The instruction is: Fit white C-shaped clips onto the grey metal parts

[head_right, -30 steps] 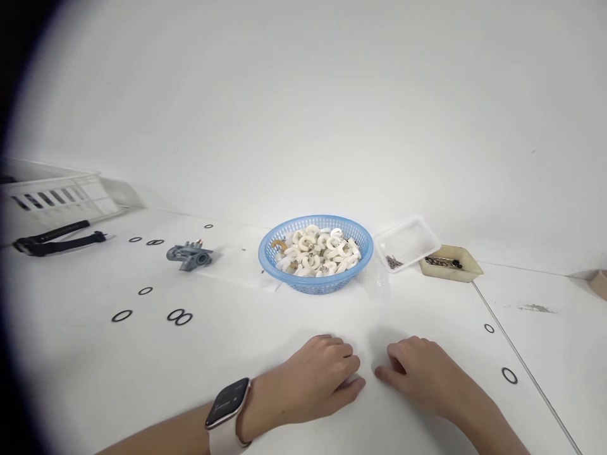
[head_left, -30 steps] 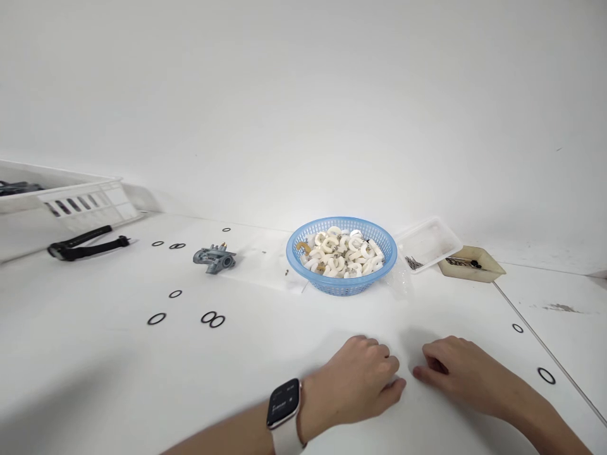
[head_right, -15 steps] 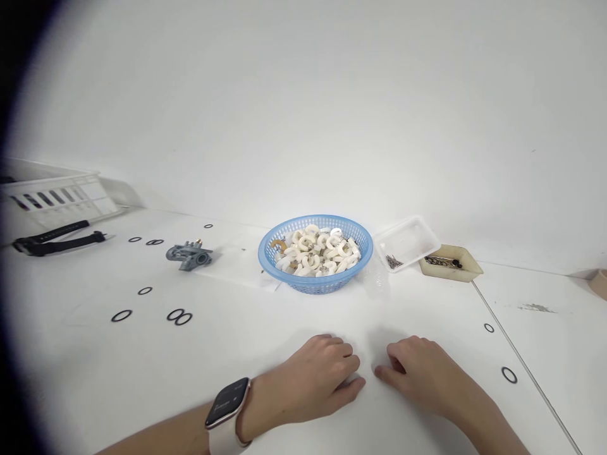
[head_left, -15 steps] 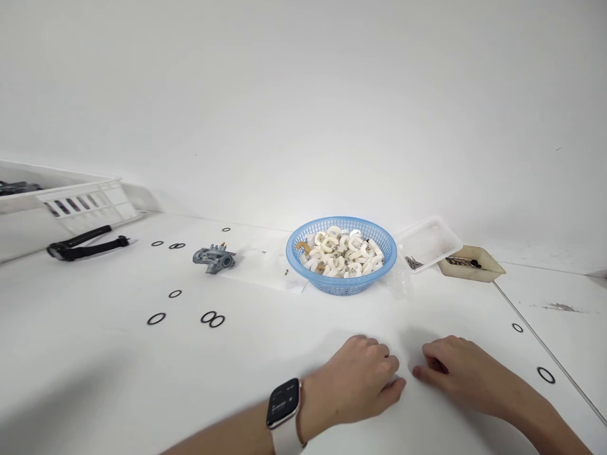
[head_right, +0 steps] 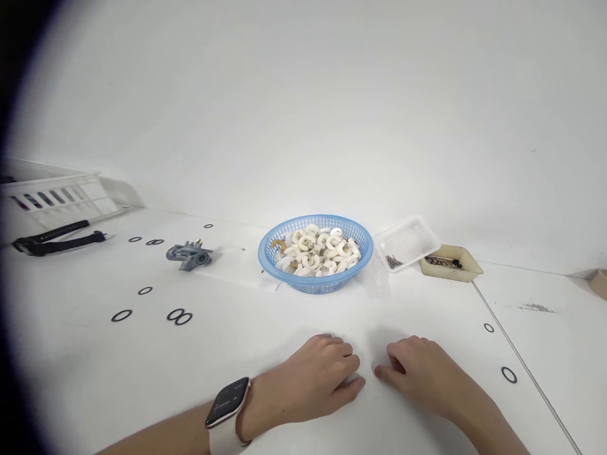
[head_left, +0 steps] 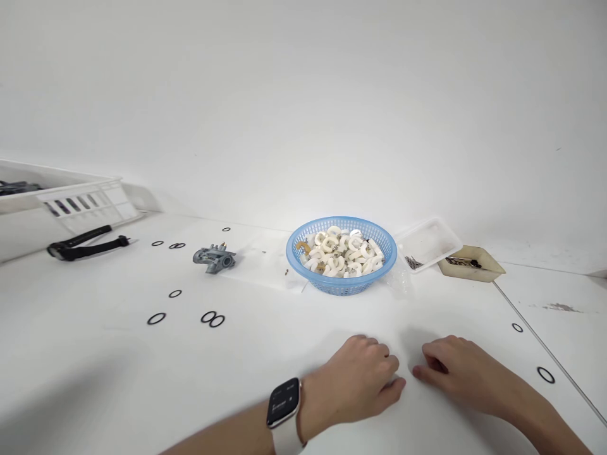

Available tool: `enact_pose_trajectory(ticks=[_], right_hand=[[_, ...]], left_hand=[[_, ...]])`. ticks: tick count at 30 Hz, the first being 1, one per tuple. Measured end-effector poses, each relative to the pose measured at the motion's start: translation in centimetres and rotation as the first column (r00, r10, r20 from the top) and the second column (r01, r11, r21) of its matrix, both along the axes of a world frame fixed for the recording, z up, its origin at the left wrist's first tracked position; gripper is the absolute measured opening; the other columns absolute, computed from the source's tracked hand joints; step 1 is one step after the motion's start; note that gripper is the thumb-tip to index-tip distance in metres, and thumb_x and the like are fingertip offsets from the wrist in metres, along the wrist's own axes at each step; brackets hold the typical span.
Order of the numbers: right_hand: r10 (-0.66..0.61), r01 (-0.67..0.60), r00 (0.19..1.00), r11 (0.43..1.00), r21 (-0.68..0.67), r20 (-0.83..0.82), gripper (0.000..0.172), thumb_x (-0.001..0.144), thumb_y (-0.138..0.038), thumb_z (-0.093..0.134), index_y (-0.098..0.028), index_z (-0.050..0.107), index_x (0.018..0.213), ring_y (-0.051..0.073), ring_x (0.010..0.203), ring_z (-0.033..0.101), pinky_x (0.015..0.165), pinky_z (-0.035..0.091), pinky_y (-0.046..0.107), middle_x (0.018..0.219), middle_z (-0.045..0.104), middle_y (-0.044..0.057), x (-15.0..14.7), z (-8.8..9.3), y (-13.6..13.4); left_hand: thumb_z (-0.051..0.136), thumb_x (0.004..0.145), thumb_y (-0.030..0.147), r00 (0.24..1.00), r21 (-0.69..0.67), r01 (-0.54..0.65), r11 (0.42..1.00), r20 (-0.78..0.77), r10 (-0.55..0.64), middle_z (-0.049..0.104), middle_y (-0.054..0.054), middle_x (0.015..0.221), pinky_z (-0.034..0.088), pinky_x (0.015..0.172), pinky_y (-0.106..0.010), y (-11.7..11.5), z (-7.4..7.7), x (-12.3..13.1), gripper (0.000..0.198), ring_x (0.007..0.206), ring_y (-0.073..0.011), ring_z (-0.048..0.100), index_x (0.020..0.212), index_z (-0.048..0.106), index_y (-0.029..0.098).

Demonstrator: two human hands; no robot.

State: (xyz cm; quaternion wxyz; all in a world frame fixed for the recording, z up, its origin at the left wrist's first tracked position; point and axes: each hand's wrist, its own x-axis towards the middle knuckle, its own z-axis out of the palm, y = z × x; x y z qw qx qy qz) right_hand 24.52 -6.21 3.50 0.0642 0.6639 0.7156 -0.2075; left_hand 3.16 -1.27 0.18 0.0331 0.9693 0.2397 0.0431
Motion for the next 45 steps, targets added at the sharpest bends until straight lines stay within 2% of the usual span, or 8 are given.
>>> enact_pose_trajectory(ticks=[31, 34, 37, 39, 42, 43, 44, 45], right_hand=[[0.008, -0.007, 0.999, 1.000, 0.021, -0.041, 0.041, 0.096, -0.037, 0.051, -0.020, 0.030, 0.064, 0.015, 0.062, 0.039, 0.056, 0.024, 0.031, 0.065, 0.045, -0.002, 0.1, 0.0, 0.0], [0.006, -0.005, 0.998, 1.000, 0.031, -0.061, 0.041, 0.094, -0.036, 0.051, -0.020, 0.029, 0.064, 0.015, 0.062, 0.039, 0.056, 0.024, 0.031, 0.065, 0.044, -0.002, 0.1, 0.1, -0.2], [-0.004, 0.008, 0.996, 0.999, 0.039, -0.088, 0.040, 0.093, -0.034, 0.052, -0.020, 0.029, 0.064, 0.015, 0.062, 0.038, 0.056, 0.023, 0.031, 0.064, 0.043, -0.002, 0.2, 0.0, -0.3], [-0.009, 0.014, 0.994, 0.999, 0.041, -0.111, 0.041, 0.094, -0.035, 0.052, -0.020, 0.029, 0.064, 0.015, 0.063, 0.038, 0.056, 0.022, 0.031, 0.064, 0.042, -0.002, 0.4, -0.1, -0.3], [-0.024, 0.029, 0.988, 0.999, 0.027, -0.154, 0.043, 0.096, -0.041, 0.051, -0.020, 0.029, 0.066, 0.016, 0.065, 0.038, 0.057, 0.022, 0.032, 0.066, 0.042, -0.002, 0.5, -0.1, -0.4], [-0.032, 0.036, 0.986, 0.999, 0.017, -0.165, 0.043, 0.096, -0.043, 0.051, -0.020, 0.029, 0.066, 0.016, 0.065, 0.038, 0.057, 0.022, 0.032, 0.067, 0.042, -0.002, 0.5, 0.0, -0.4], [-0.038, 0.041, 0.984, 0.999, 0.012, -0.174, 0.044, 0.096, -0.043, 0.051, -0.020, 0.029, 0.066, 0.016, 0.066, 0.039, 0.057, 0.022, 0.031, 0.068, 0.042, -0.001, 0.6, 0.1, -0.4], [-0.040, 0.043, 0.983, 0.999, 0.011, -0.179, 0.043, 0.096, -0.043, 0.051, -0.020, 0.029, 0.066, 0.017, 0.067, 0.040, 0.058, 0.022, 0.031, 0.069, 0.043, -0.001, 0.6, 0.1, -0.4]], left_hand=[[0.060, 0.099, 0.037, 1.000, 0.006, 0.006, 1.000, 0.018, -0.006, 0.070, -0.002, 0.073, 0.044, 0.059, -0.032, 0.0, -0.2, 0.1, 0.030, 0.067, -0.0209, 0.068, 0.075, 0.064, 0.019], [0.063, 0.097, 0.035, 0.999, -0.006, 0.031, 0.999, 0.011, -0.031, 0.067, 0.000, 0.067, 0.038, 0.054, -0.031, -0.4, 0.9, 0.2, 0.031, 0.060, -0.0178, 0.063, 0.070, 0.060, 0.020], [0.064, 0.096, 0.037, 0.998, -0.064, 0.052, 0.997, 0.026, -0.050, 0.055, 0.003, 0.053, 0.030, 0.050, -0.031, -0.3, 3.6, -0.9, 0.044, 0.050, -0.0142, 0.053, 0.059, 0.049, 0.020], [0.058, 0.099, 0.040, 0.993, -0.074, -0.008, 0.997, 0.115, 0.016, 0.050, 0.004, 0.051, 0.029, 0.051, -0.031, 1.0, 6.3, -3.0, 0.048, 0.050, -0.0134, 0.049, 0.058, 0.044, 0.020], [0.040, 0.102, 0.050, 0.907, -0.130, -0.295, 0.947, 0.273, 0.320, 0.046, 0.003, 0.054, 0.033, 0.053, -0.028, 5.4, 10.1, -8.1, 0.050, 0.052, -0.0140, 0.046, 0.061, 0.041, 0.021], [0.037, 0.102, 0.054, 0.826, -0.116, -0.453, 0.884, 0.319, 0.465, 0.046, 0.003, 0.056, 0.035, 0.055, -0.027, 7.3, 10.9, -10.2, 0.050, 0.056, -0.0153, 0.048, 0.063, 0.041, 0.022], [0.037, 0.100, 0.059, 0.709, -0.080, -0.631, 0.771, 0.342, 0.616, 0.048, 0.002, 0.058, 0.037, 0.058, -0.027, 9.3, 11.4, -12.3, 0.051, 0.060, -0.0173, 0.052, 0.065, 0.043, 0.022], [0.037, 0.097, 0.061, 0.569, -0.054, -0.783, 0.620, 0.342, 0.748, 0.054, 0.000, 0.064, 0.040, 0.063, -0.028, 11.2, 11.6, -14.4, 0.049, 0.068, -0.0202, 0.057, 0.069, 0.047, 0.022]])
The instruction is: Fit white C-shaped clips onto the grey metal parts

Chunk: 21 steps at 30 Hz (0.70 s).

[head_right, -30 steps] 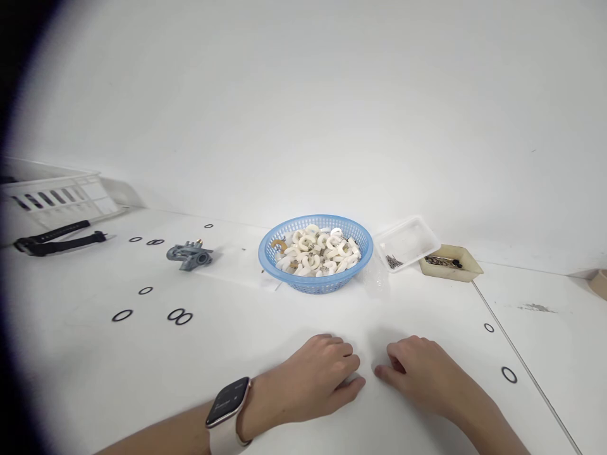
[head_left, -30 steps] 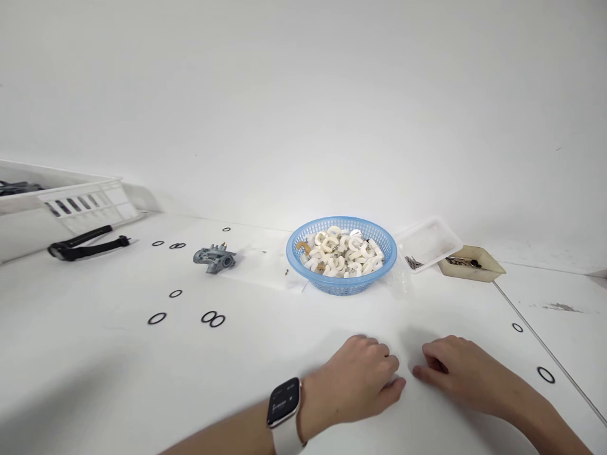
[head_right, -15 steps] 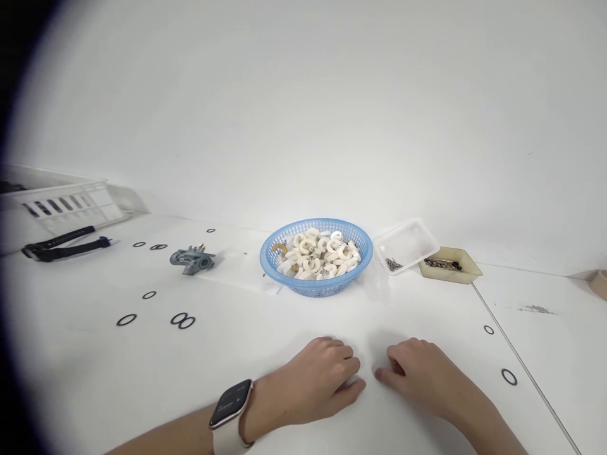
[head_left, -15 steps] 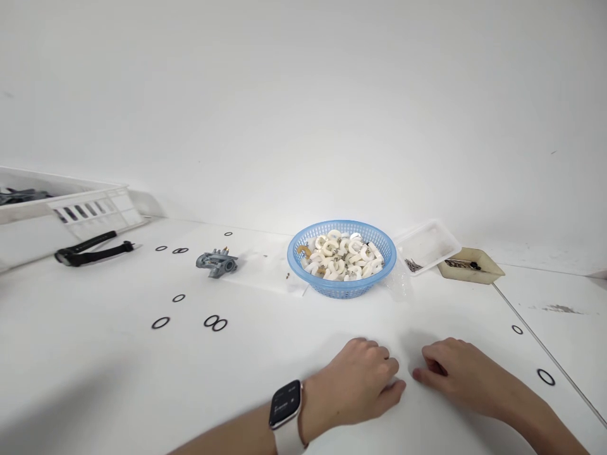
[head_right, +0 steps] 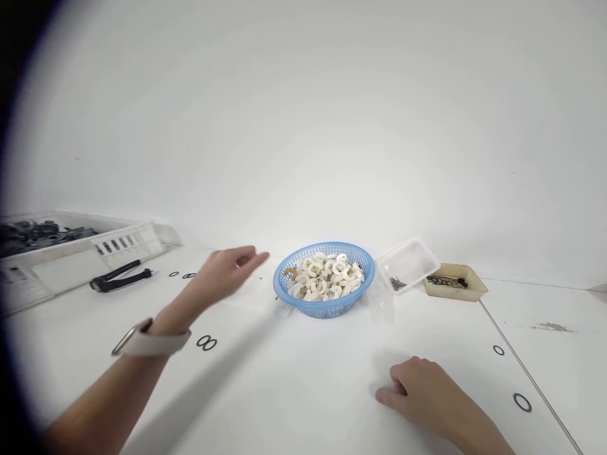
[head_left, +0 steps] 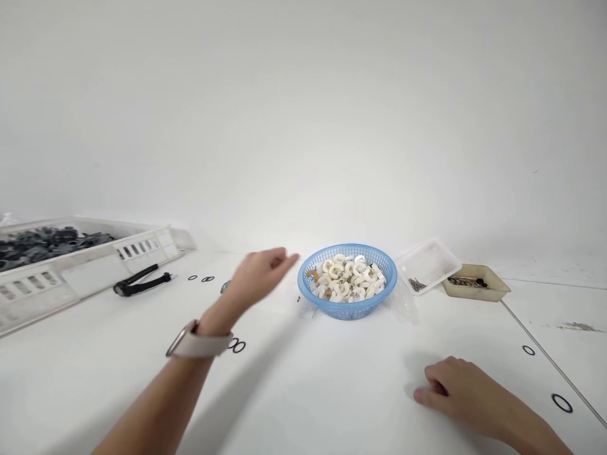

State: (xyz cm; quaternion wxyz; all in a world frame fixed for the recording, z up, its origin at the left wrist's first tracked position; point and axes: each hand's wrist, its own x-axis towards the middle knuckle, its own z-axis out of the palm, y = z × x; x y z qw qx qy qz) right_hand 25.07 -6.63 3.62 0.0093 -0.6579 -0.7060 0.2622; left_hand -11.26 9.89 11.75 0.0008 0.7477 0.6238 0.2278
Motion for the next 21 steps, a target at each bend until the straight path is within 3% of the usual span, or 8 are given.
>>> enact_pose_trajectory(ticks=[2, 4, 6, 9, 13, 16, 21], right_hand=[[0.003, -0.003, 1.000, 1.000, 0.002, -0.003, 0.043, 0.095, -0.042, 0.052, -0.020, 0.029, 0.066, 0.018, 0.069, 0.043, 0.059, 0.024, 0.031, 0.069, 0.045, 0.000, 0.0, 0.1, -0.1], [0.007, -0.007, 1.000, 1.000, 0.007, 0.000, 0.042, 0.093, -0.039, 0.052, -0.020, 0.028, 0.065, 0.019, 0.072, 0.045, 0.060, 0.025, 0.031, 0.069, 0.045, 0.000, 0.0, 0.2, -0.1], [0.010, -0.010, 1.000, 1.000, 0.011, -0.001, 0.042, 0.092, -0.037, 0.052, -0.020, 0.026, 0.065, 0.019, 0.072, 0.044, 0.060, 0.024, 0.031, 0.067, 0.042, -0.001, 0.0, 0.2, -0.2], [0.014, -0.014, 1.000, 1.000, 0.020, -0.006, 0.041, 0.091, -0.033, 0.052, -0.020, 0.022, 0.065, 0.018, 0.070, 0.040, 0.058, 0.021, 0.031, 0.065, 0.036, -0.002, 0.0, 0.2, -0.3], [0.016, -0.015, 1.000, 0.999, 0.028, -0.023, 0.042, 0.091, -0.032, 0.052, -0.020, 0.022, 0.065, 0.018, 0.071, 0.040, 0.058, 0.021, 0.031, 0.064, 0.035, -0.002, 0.0, 0.2, -0.3], [0.015, -0.014, 1.000, 0.999, 0.034, -0.023, 0.041, 0.091, -0.032, 0.053, -0.020, 0.024, 0.065, 0.019, 0.072, 0.043, 0.058, 0.022, 0.031, 0.064, 0.037, -0.002, 0.1, 0.1, -0.2], [0.028, -0.026, 0.999, 0.998, 0.051, -0.023, 0.041, 0.090, -0.031, 0.054, -0.020, 0.024, 0.064, 0.018, 0.072, 0.044, 0.059, 0.023, 0.031, 0.063, 0.037, -0.002, 0.2, 0.0, -0.3]], left_hand=[[0.042, 0.093, 0.058, 0.987, -0.009, -0.158, 0.987, -0.016, 0.158, 0.065, -0.009, 0.087, 0.045, 0.073, -0.034, 3.0, -0.7, -3.8, 0.041, 0.090, -0.0303, 0.063, 0.083, 0.056, 0.021], [0.053, 0.084, 0.062, 0.977, -0.063, -0.214, 0.975, -0.033, 0.212, 0.066, -0.016, 0.105, 0.048, 0.079, -0.040, 4.7, -2.1, -6.8, 0.047, 0.105, -0.0400, 0.062, 0.098, 0.061, 0.018], [0.060, 0.075, 0.068, 0.974, -0.142, -0.227, 0.963, -0.040, 0.223, 0.068, -0.019, 0.106, 0.051, 0.078, -0.042, 5.5, -3.9, -9.1, 0.059, 0.098, -0.0419, 0.066, 0.103, 0.064, 0.016], [0.057, 0.074, 0.072, 0.981, -0.221, -0.194, 0.956, -0.032, 0.192, 0.071, -0.021, 0.104, 0.053, 0.076, -0.040, 6.0, -6.0, -11.3, 0.064, 0.095, -0.0405, 0.070, 0.105, 0.064, 0.016], [0.057, 0.074, 0.075, 0.982, -0.241, -0.186, 0.953, -0.031, 0.184, 0.073, -0.020, 0.106, 0.054, 0.077, -0.041, 6.8, -7.1, -12.6, 0.066, 0.104, -0.0431, 0.069, 0.108, 0.063, 0.019], [0.061, 0.073, 0.076, 0.980, -0.230, -0.197, 0.953, -0.047, 0.191, 0.074, -0.015, 0.094, 0.053, 0.075, -0.040, 6.8, -6.9, -12.6, 0.065, 0.101, -0.0427, 0.070, 0.106, 0.061, 0.020], [0.056, 0.085, 0.064, 0.980, -0.174, -0.194, 0.966, -0.083, 0.181, 0.070, -0.005, 0.081, 0.050, 0.070, -0.032, 5.4, -6.3, -11.6, 0.049, 0.092, -0.0364, 0.070, 0.109, 0.057, 0.021]])
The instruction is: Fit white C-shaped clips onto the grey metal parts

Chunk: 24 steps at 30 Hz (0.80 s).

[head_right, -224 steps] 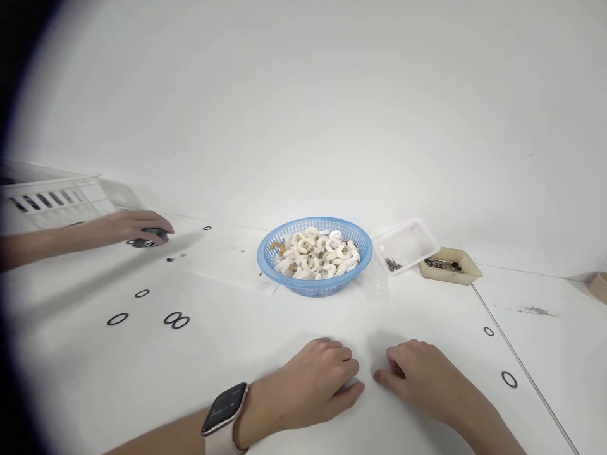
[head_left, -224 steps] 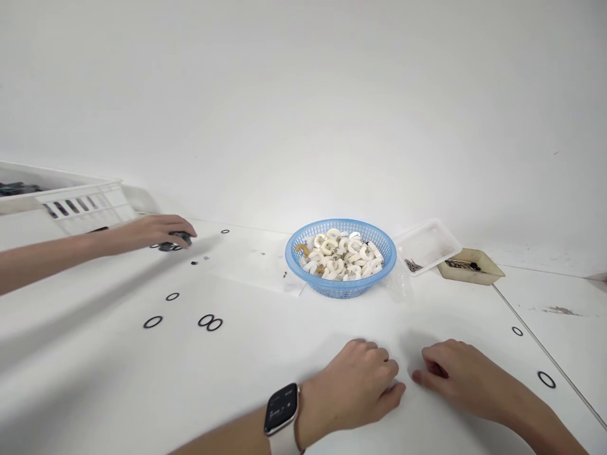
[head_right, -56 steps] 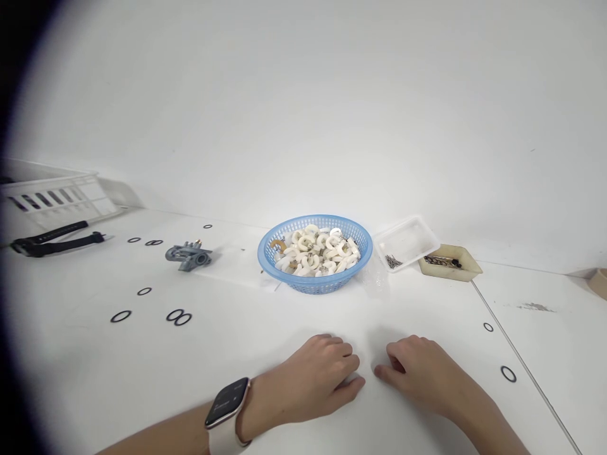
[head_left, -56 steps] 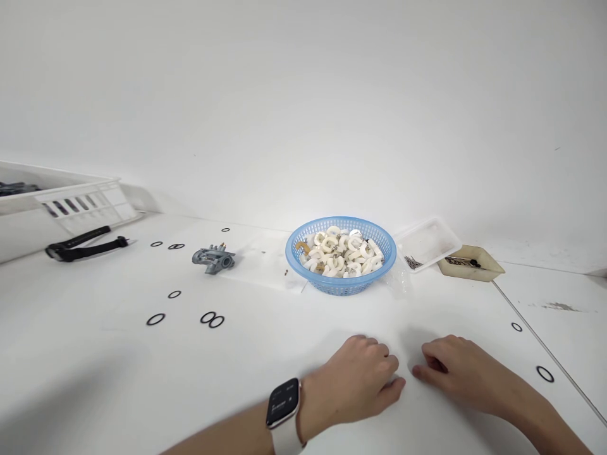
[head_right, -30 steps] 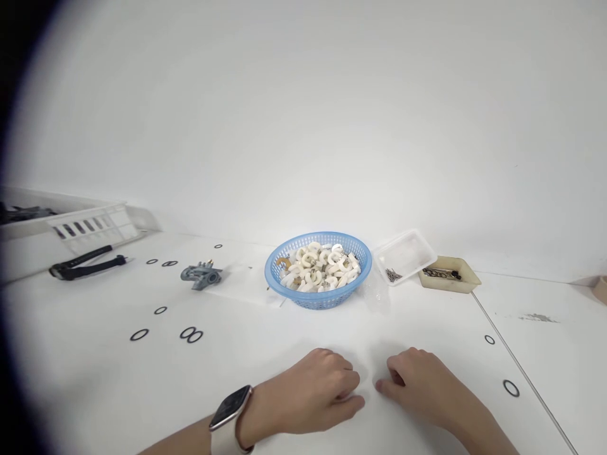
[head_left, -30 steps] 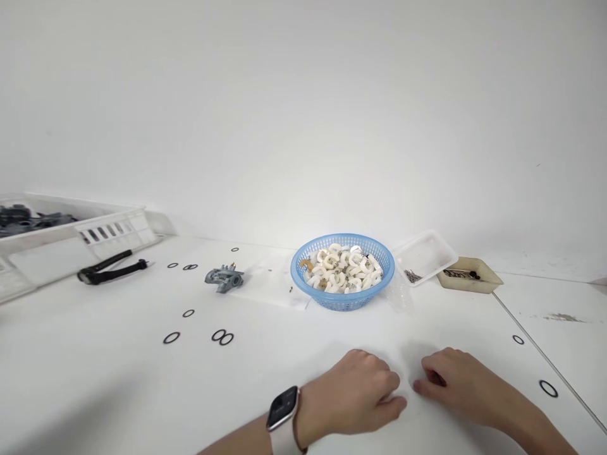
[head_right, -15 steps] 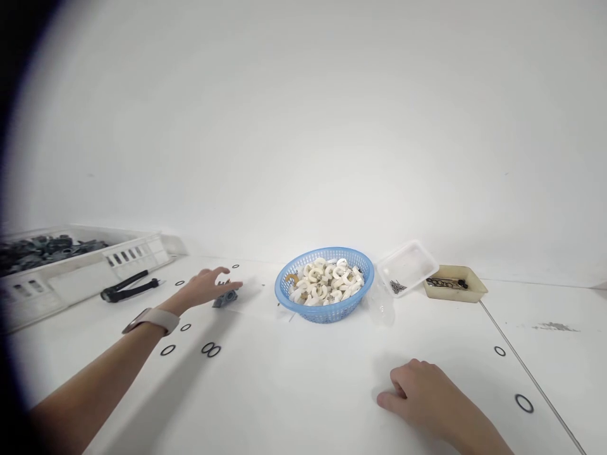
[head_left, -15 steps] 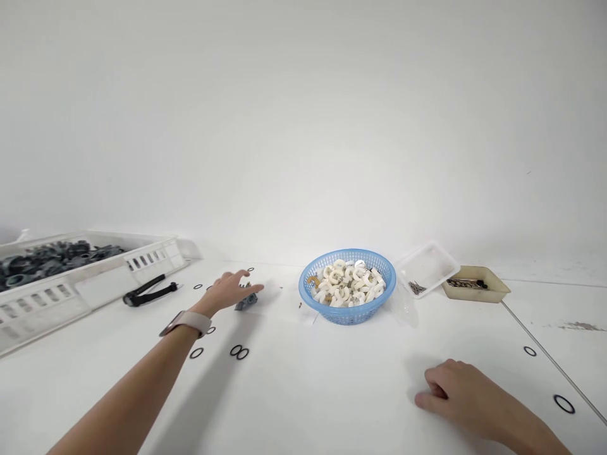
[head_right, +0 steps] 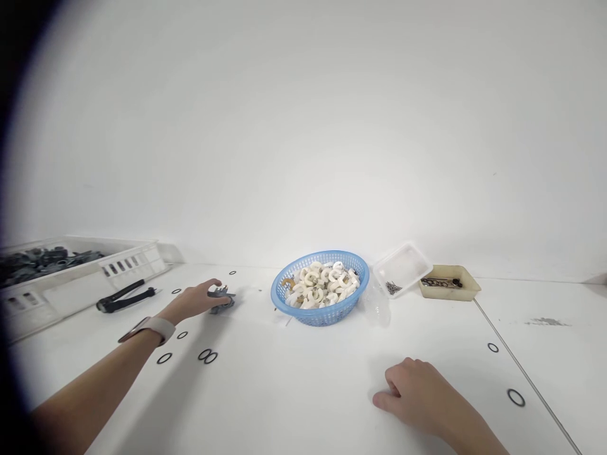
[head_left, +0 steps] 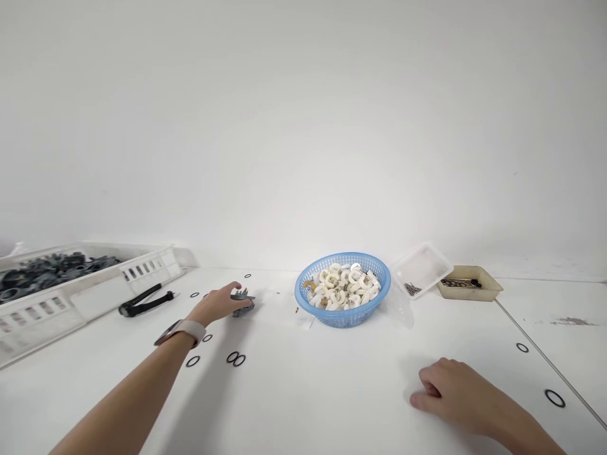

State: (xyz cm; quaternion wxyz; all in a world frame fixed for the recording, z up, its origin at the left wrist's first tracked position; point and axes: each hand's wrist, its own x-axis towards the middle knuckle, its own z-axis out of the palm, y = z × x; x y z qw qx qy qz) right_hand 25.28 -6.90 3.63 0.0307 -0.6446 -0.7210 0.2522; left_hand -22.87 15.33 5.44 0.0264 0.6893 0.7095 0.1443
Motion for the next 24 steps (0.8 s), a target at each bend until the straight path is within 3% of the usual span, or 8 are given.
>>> enact_pose_trajectory(ticks=[3, 6, 10, 12, 14, 17, 21, 24], right_hand=[[-0.001, 0.001, 1.000, 1.000, 0.007, -0.004, 0.040, 0.088, -0.030, 0.053, -0.020, 0.023, 0.063, 0.019, 0.073, 0.045, 0.059, 0.023, 0.030, 0.062, 0.035, -0.002, 0.0, 0.1, -0.2], [0.003, -0.003, 1.000, 1.000, 0.019, -0.005, 0.040, 0.088, -0.030, 0.053, -0.021, 0.023, 0.063, 0.019, 0.073, 0.045, 0.059, 0.024, 0.030, 0.062, 0.035, -0.002, 0.0, 0.1, -0.2], [0.008, -0.008, 1.000, 1.000, 0.025, -0.005, 0.039, 0.088, -0.029, 0.054, -0.021, 0.024, 0.063, 0.019, 0.072, 0.044, 0.058, 0.023, 0.031, 0.062, 0.036, -0.002, 0.1, -0.1, 0.0], [0.002, -0.002, 1.000, 1.000, 0.018, -0.005, 0.040, 0.088, -0.029, 0.054, -0.021, 0.024, 0.063, 0.018, 0.070, 0.041, 0.057, 0.021, 0.031, 0.062, 0.035, -0.002, 0.2, -0.1, 0.0], [-0.002, 0.002, 1.000, 1.000, 0.007, -0.004, 0.041, 0.088, -0.029, 0.054, -0.020, 0.022, 0.064, 0.017, 0.068, 0.037, 0.056, 0.020, 0.031, 0.061, 0.032, -0.003, 0.2, -0.2, 0.0], [-0.006, 0.006, 1.000, 1.000, 0.001, -0.008, 0.043, 0.089, -0.032, 0.054, -0.020, 0.021, 0.064, 0.016, 0.067, 0.035, 0.056, 0.019, 0.031, 0.061, 0.030, -0.003, 0.2, -0.2, 0.0], [0.005, -0.005, 1.000, 1.000, 0.006, 0.006, 0.043, 0.089, -0.035, 0.055, -0.020, 0.026, 0.062, 0.016, 0.066, 0.038, 0.056, 0.021, 0.031, 0.060, 0.036, -0.003, 0.3, -0.4, 0.3], [0.026, -0.026, 1.000, 0.999, 0.027, 0.012, 0.045, 0.089, -0.036, 0.057, -0.019, 0.026, 0.061, 0.015, 0.060, 0.033, 0.054, 0.021, 0.031, 0.057, 0.032, -0.004, 0.4, -0.5, 0.6]], left_hand=[[0.055, 0.083, 0.055, 1.000, 0.016, 0.002, 1.000, -0.021, -0.001, 0.068, -0.003, 0.073, 0.048, 0.067, -0.032, -0.4, 0.5, 0.7, 0.044, 0.085, -0.0359, 0.071, 0.112, 0.056, 0.022], [0.057, 0.079, 0.053, 1.000, 0.028, 0.019, 0.999, -0.014, -0.019, 0.069, -0.004, 0.070, 0.049, 0.066, -0.036, -0.3, 1.6, 1.5, 0.051, 0.080, -0.0368, 0.071, 0.119, 0.056, 0.022], [0.057, 0.081, 0.058, 0.996, 0.082, 0.086, 0.993, 0.023, -0.088, 0.076, -0.005, 0.090, 0.051, 0.073, -0.038, -1.1, 4.0, 3.6, 0.064, 0.090, -0.0346, 0.071, 0.136, 0.047, 0.025], [0.063, 0.079, 0.063, 0.983, 0.171, 0.156, 0.973, 0.068, -0.169, 0.076, -0.005, 0.108, 0.053, 0.078, -0.037, -2.7, 5.0, 5.8, 0.068, 0.098, -0.0326, 0.070, 0.136, 0.048, 0.029], [0.068, 0.077, 0.064, 0.938, 0.252, 0.306, 0.918, 0.084, -0.336, 0.075, -0.004, 0.115, 0.053, 0.085, -0.037, -5.2, 5.4, 8.6, 0.071, 0.100, -0.0312, 0.069, 0.136, 0.049, 0.030], [0.070, 0.081, 0.049, 0.745, 0.249, 0.617, 0.747, 0.121, -0.656, 0.074, -0.005, 0.119, 0.053, 0.092, -0.036, -9.7, 3.9, 13.7, 0.062, 0.098, -0.0268, 0.070, 0.135, 0.050, 0.026], [0.072, 0.073, 0.031, 0.474, 0.274, 0.797, 0.538, 0.268, -0.839, 0.072, -0.006, 0.119, 0.056, 0.087, -0.033, -14.6, -0.3, 19.9, 0.068, 0.100, -0.0258, 0.070, 0.137, 0.047, 0.026], [0.075, 0.067, 0.024, 0.432, 0.227, 0.817, 0.530, 0.368, -0.823, 0.071, -0.003, 0.115, 0.055, 0.084, -0.033, -16.3, -2.8, 23.0, 0.074, 0.096, -0.0251, 0.069, 0.135, 0.046, 0.028]])
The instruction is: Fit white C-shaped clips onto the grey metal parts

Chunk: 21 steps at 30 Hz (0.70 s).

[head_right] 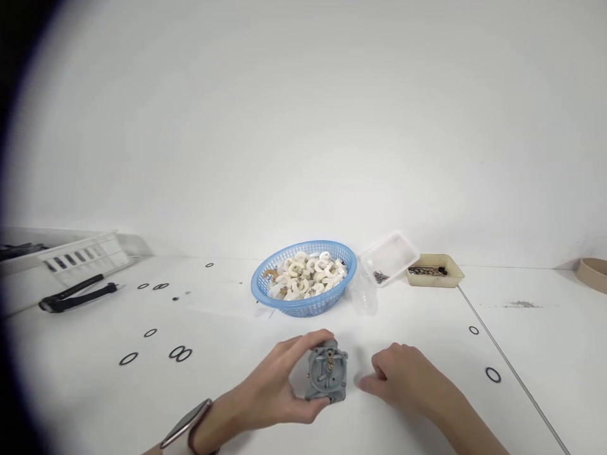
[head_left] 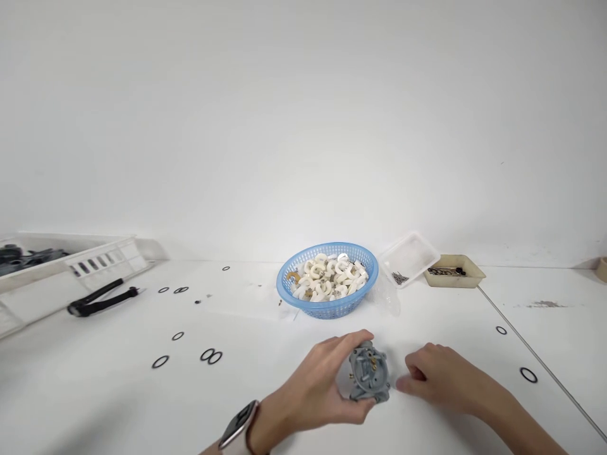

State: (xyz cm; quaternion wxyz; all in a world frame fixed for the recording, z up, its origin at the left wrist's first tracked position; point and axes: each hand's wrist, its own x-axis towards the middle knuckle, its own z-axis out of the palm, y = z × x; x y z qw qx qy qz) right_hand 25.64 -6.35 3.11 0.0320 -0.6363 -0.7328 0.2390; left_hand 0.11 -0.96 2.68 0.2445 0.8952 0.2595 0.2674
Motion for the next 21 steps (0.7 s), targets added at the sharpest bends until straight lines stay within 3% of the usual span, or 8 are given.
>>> enact_pose_trajectory(ticks=[3, 9, 15, 21], right_hand=[[0.022, -0.022, 1.000, 1.000, 0.015, 0.007, 0.044, 0.089, -0.033, 0.057, -0.019, 0.026, 0.060, 0.013, 0.055, 0.029, 0.052, 0.019, 0.031, 0.055, 0.030, -0.004, 0.0, -0.1, 0.1], [0.020, -0.021, 0.999, 0.999, 0.041, 0.026, 0.040, 0.091, -0.031, 0.056, -0.020, 0.032, 0.061, 0.014, 0.057, 0.037, 0.053, 0.022, 0.030, 0.058, 0.043, -0.003, 0.1, 0.0, 0.4], [0.004, -0.008, 0.999, 0.992, 0.126, 0.036, 0.043, 0.099, -0.044, 0.047, -0.022, 0.033, 0.066, 0.017, 0.060, 0.043, 0.055, 0.026, 0.030, 0.064, 0.050, -0.001, 0.8, -0.8, 1.7], [-0.129, 0.136, 0.991, 0.943, 0.305, -0.041, 0.046, 0.099, -0.058, 0.040, -0.024, 0.043, 0.070, 0.018, 0.061, 0.045, 0.056, 0.033, 0.030, 0.065, 0.050, -0.001, 1.6, -2.0, 3.2]], left_hand=[[0.073, 0.069, 0.022, 0.999, -0.134, 0.019, 0.991, -0.027, -0.023, 0.069, 0.000, 0.111, 0.053, 0.080, -0.031, -0.3, -0.9, 1.3, 0.070, 0.090, -0.0222, 0.066, 0.133, 0.046, 0.031], [0.072, 0.073, 0.023, 0.998, -0.278, 0.055, 0.959, -0.023, -0.064, 0.067, 0.001, 0.116, 0.051, 0.083, -0.031, 0.2, -1.3, 1.1, 0.067, 0.096, -0.0218, 0.065, 0.134, 0.046, 0.033], [0.074, 0.071, 0.024, 0.999, -0.297, 0.016, 0.955, -0.044, -0.031, 0.068, -0.001, 0.119, 0.053, 0.087, -0.036, 0.3, -1.5, 0.0, 0.071, 0.099, -0.0262, 0.067, 0.137, 0.047, 0.031], [0.081, 0.073, 0.034, 0.994, -0.226, 0.070, 0.972, -0.064, -0.086, 0.061, -0.005, 0.140, 0.053, 0.098, -0.045, 0.6, -1.8, -0.7, 0.080, 0.113, -0.0323, 0.066, 0.144, 0.043, 0.033]])
